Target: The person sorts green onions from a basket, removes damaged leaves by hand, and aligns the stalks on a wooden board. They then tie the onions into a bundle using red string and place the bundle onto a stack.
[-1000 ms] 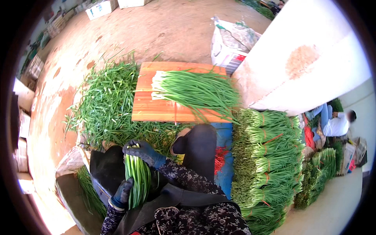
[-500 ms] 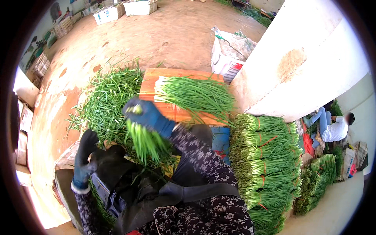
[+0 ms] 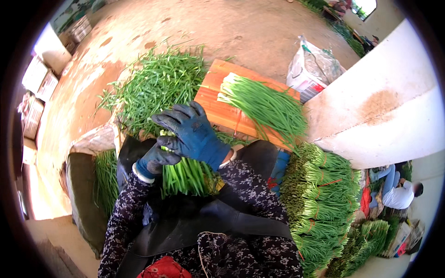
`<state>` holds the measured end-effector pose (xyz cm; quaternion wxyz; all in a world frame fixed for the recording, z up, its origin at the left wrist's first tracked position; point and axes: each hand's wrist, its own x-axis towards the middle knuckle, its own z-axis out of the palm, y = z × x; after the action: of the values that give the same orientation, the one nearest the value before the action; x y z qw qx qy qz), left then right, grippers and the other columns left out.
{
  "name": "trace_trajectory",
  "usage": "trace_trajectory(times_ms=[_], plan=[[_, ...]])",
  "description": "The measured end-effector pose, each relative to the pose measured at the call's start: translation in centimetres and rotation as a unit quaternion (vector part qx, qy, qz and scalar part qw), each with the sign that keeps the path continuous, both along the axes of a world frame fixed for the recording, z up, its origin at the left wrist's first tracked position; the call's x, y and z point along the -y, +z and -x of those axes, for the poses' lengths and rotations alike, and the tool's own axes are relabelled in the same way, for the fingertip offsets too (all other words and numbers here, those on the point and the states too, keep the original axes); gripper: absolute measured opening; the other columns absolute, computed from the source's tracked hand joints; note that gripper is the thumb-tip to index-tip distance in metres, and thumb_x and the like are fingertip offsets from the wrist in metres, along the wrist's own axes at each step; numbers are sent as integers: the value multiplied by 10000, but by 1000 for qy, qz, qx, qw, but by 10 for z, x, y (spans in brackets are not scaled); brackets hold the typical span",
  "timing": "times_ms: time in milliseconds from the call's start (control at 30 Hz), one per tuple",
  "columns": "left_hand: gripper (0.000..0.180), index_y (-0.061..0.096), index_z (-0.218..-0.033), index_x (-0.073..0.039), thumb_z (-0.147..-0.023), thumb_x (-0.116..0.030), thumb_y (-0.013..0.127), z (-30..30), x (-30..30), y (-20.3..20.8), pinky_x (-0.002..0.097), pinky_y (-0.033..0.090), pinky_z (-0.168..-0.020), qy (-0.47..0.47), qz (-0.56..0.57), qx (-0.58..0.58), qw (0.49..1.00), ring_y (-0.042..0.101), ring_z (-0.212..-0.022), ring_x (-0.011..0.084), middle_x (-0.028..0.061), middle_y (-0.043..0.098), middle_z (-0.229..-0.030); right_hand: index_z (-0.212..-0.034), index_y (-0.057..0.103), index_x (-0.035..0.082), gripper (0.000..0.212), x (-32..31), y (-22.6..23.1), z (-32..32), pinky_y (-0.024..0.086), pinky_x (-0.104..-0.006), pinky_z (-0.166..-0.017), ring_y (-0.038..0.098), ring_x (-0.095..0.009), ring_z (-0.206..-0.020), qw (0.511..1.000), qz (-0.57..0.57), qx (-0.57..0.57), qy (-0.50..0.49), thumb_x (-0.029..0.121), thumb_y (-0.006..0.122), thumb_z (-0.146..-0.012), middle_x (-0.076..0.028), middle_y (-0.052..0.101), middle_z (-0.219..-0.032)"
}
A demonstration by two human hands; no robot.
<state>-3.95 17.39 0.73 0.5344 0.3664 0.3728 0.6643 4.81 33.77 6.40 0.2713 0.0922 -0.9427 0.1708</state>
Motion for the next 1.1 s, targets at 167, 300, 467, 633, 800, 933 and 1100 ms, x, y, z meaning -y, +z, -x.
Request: trace_trajectory(times_ms=[167,300,467,633,800,933,1100], plan=[[552,632,-1086,16,-793,-437,746,11,-2,9,288,500,-875,52,85,-85,991,634,-964,168,86,638,-1131,-1447,404,178,625,2,1,13,333,-436,-1032,464,-209,-1212,990,90,81,74,531,473,-935,-45,534,-1314],[600,624,-925,-3,-833,-591,547,14,-10,19,307,490,-817,138,-15,-149,979,627,-884,199,78,646,-982,-1459,320,53,700,2,-1,31,326,-337,-1083,403,-166,-1269,830,491,140,224,546,417,-971,-97,417,-1411],[742,584,-792,-66,-949,-634,132,69,-21,60,382,428,-883,303,-95,-547,774,629,-880,284,93,665,-912,-1499,137,18,907,20,-21,42,299,-360,-1111,378,-249,-1323,702,656,40,274,370,676,-860,-140,349,-1455],[282,614,-1078,38,-921,-193,571,76,-33,82,342,538,-816,415,24,-128,901,649,-917,229,150,664,-979,-1490,98,-31,1306,51,-28,32,408,-456,-1022,444,-414,-1277,951,300,-16,-67,425,892,-558,-279,328,-1455],[328,589,-1173,-8,-882,-158,614,76,-55,104,398,547,-805,359,-85,89,925,649,-896,269,157,663,-985,-1483,183,38,1132,31,-19,48,473,-442,-944,547,-393,-1166,932,343,-76,-90,315,854,-615,-249,466,-1358],[317,617,-1158,-18,-888,-186,614,56,-88,150,412,533,-875,369,-148,101,912,636,-974,285,165,661,-1040,-1450,282,45,959,-27,26,43,506,-383,-910,629,-312,-1080,946,305,2,-109,220,815,-672,-197,611,-1195],[541,493,-1344,-2,-913,-302,625,75,-149,109,364,409,-1040,252,-285,-70,922,513,-1233,226,116,577,-1286,-1420,377,73,857,-137,86,1,526,-340,-885,667,-256,-1021,982,103,-27,-155,151,800,-679,-147,646,-1165]])
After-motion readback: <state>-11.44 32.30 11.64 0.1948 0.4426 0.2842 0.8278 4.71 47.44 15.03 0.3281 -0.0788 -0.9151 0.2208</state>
